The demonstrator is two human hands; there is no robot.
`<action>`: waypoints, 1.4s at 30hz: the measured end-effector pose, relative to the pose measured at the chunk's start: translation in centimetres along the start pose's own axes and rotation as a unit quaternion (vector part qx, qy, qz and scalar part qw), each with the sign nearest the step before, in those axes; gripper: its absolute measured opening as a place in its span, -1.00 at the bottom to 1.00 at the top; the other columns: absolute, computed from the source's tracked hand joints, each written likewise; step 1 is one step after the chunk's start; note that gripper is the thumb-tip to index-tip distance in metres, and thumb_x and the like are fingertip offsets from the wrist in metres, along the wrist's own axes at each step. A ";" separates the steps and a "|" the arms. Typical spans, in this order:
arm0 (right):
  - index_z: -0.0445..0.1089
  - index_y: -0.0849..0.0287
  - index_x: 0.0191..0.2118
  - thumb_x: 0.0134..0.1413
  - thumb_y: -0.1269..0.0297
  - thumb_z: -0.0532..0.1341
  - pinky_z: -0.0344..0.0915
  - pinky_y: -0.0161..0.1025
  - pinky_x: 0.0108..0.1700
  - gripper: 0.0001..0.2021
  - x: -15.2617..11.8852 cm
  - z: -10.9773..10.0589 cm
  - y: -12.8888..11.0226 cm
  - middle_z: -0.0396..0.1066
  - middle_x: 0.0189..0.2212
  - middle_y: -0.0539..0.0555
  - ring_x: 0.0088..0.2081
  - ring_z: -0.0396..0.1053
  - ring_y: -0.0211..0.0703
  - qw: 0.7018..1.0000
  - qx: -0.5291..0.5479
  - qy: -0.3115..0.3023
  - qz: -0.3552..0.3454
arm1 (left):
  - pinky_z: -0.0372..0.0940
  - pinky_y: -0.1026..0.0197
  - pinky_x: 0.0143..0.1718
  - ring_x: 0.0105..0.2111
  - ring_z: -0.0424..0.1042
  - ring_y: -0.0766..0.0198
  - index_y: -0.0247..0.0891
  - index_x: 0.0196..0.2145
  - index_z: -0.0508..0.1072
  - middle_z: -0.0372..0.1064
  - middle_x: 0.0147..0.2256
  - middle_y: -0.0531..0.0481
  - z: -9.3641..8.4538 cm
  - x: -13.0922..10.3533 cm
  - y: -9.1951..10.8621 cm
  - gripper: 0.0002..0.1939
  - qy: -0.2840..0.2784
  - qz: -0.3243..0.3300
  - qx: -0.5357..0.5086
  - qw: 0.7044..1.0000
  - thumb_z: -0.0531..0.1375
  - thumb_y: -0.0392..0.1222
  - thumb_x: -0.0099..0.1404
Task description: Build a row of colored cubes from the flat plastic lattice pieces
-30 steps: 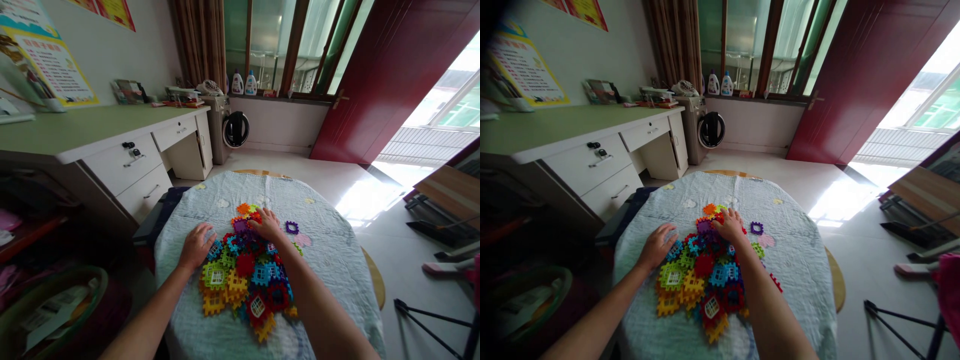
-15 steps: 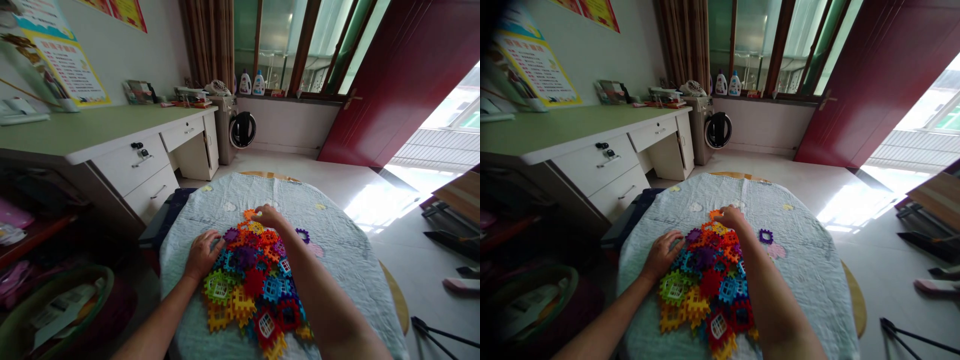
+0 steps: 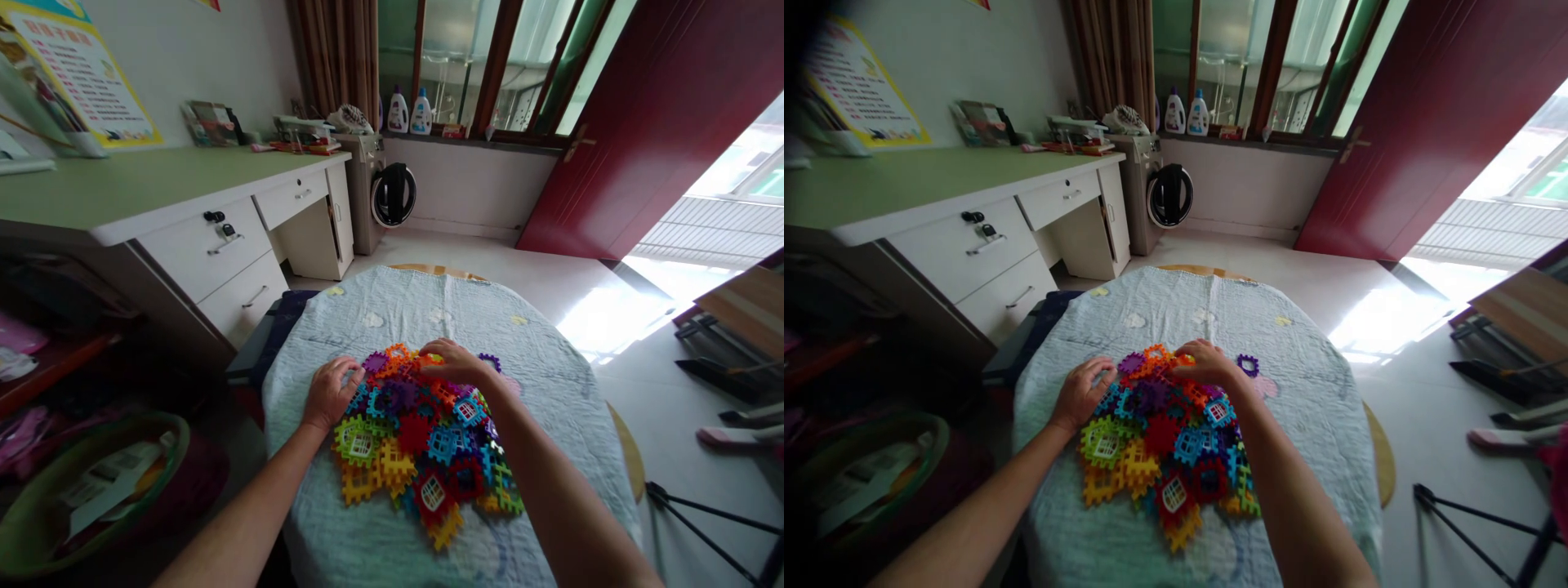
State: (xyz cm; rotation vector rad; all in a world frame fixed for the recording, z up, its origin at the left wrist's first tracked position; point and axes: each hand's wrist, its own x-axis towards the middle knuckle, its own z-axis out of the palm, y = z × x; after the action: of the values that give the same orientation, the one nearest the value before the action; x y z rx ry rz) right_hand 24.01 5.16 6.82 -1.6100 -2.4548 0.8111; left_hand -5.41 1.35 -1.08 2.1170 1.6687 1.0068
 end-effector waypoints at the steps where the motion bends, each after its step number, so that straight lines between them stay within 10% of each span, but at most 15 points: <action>1: 0.43 -0.01 0.09 0.08 -0.04 0.21 -0.03 0.12 0.27 -0.53 -1.3 0.0 -0.1 0.28 0.20 0.11 0.26 0.09 0.10 1.000 0.000 0.020 0.003 | 0.27 -0.01 0.12 -0.03 0.44 0.06 -0.20 -0.28 0.51 0.51 -0.11 -0.12 0.0 0.0 -0.1 -0.61 0.000 0.002 0.002 1.000 0.03 0.11 0.34; 8: 0.00 -0.10 0.37 -0.36 -0.13 0.44 -0.22 0.25 0.31 0.11 -6.4 5.0 -4.4 -0.04 0.37 0.15 0.37 -0.20 0.28 0.996 -0.033 0.068 -0.045 | 0.28 0.01 0.11 -0.03 0.45 0.07 -0.18 -0.32 0.51 0.51 -0.11 -0.11 0.1 0.0 -0.1 -0.60 -0.001 0.006 0.020 1.000 0.02 0.14 0.32; 12: 0.13 0.03 0.32 -0.24 0.07 0.41 0.06 0.12 0.22 -0.08 -6.2 6.8 -5.1 0.18 0.24 0.19 0.22 0.10 0.17 0.993 -0.039 0.093 -0.056 | 0.28 -0.01 0.11 -0.03 0.45 0.04 -0.19 -0.32 0.51 0.51 -0.11 -0.13 0.1 -0.1 0.1 -0.60 0.008 0.005 0.022 1.000 0.03 0.13 0.31; 18: 0.32 0.10 0.14 -0.04 0.31 0.28 0.23 -0.08 0.12 -0.45 -6.2 5.4 -2.9 0.36 0.03 0.16 0.07 0.30 -0.02 0.986 0.043 0.151 -0.051 | 0.29 -0.01 0.11 -0.04 0.46 0.06 -0.18 -0.32 0.50 0.52 -0.13 -0.12 0.4 -0.1 -0.4 -0.62 0.012 0.008 0.018 1.000 0.04 0.13 0.31; 24: 0.30 0.09 0.13 0.08 0.15 0.21 0.23 -0.01 0.16 -0.53 -10.5 3.2 1.5 0.35 0.05 0.16 0.08 0.33 -0.02 0.959 0.111 0.257 0.051 | 0.29 -0.01 0.11 -0.04 0.46 0.04 -0.19 -0.32 0.50 0.52 -0.12 -0.13 0.4 0.0 -0.6 -0.60 0.011 0.007 0.015 1.000 0.04 0.14 0.31; 30: 0.01 0.05 0.35 -0.09 -0.10 0.29 -0.01 0.17 0.30 -0.11 -18.4 5.4 5.6 0.05 0.31 0.25 0.35 -0.04 0.20 0.945 0.077 0.247 0.201 | 0.29 -0.01 0.10 -0.05 0.46 0.05 -0.19 -0.32 0.50 0.52 -0.13 -0.13 0.4 0.0 -0.8 -0.60 0.009 0.020 0.017 1.000 0.03 0.14 0.32; 37: -0.29 -0.16 0.42 -0.49 -0.22 0.44 -0.28 0.40 0.30 0.33 -20.5 13.1 0.2 -0.35 0.44 0.17 0.40 -0.45 0.45 0.975 -0.007 0.190 0.117 | 0.30 -0.01 0.09 -0.06 0.46 0.03 -0.18 -0.35 0.49 0.52 -0.14 -0.12 0.3 0.0 -0.6 -0.59 0.006 0.021 0.017 1.000 0.02 0.16 0.31; 42: -0.17 -0.20 0.41 -0.64 -0.24 0.48 -0.46 0.42 0.30 0.37 -17.3 14.2 -3.9 -0.34 0.44 0.15 0.39 -0.46 0.51 0.989 -0.030 0.128 0.072 | 0.29 0.00 0.10 -0.05 0.46 0.04 -0.18 -0.33 0.49 0.52 -0.13 -0.12 0.4 -0.1 -0.7 -0.60 0.006 0.014 0.018 1.000 0.03 0.16 0.31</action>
State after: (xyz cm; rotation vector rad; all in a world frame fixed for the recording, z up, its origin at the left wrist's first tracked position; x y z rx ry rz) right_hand 23.26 -16.51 0.13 -1.8033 -2.2257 0.5103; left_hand -5.68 1.56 -1.82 2.1680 1.6798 1.0069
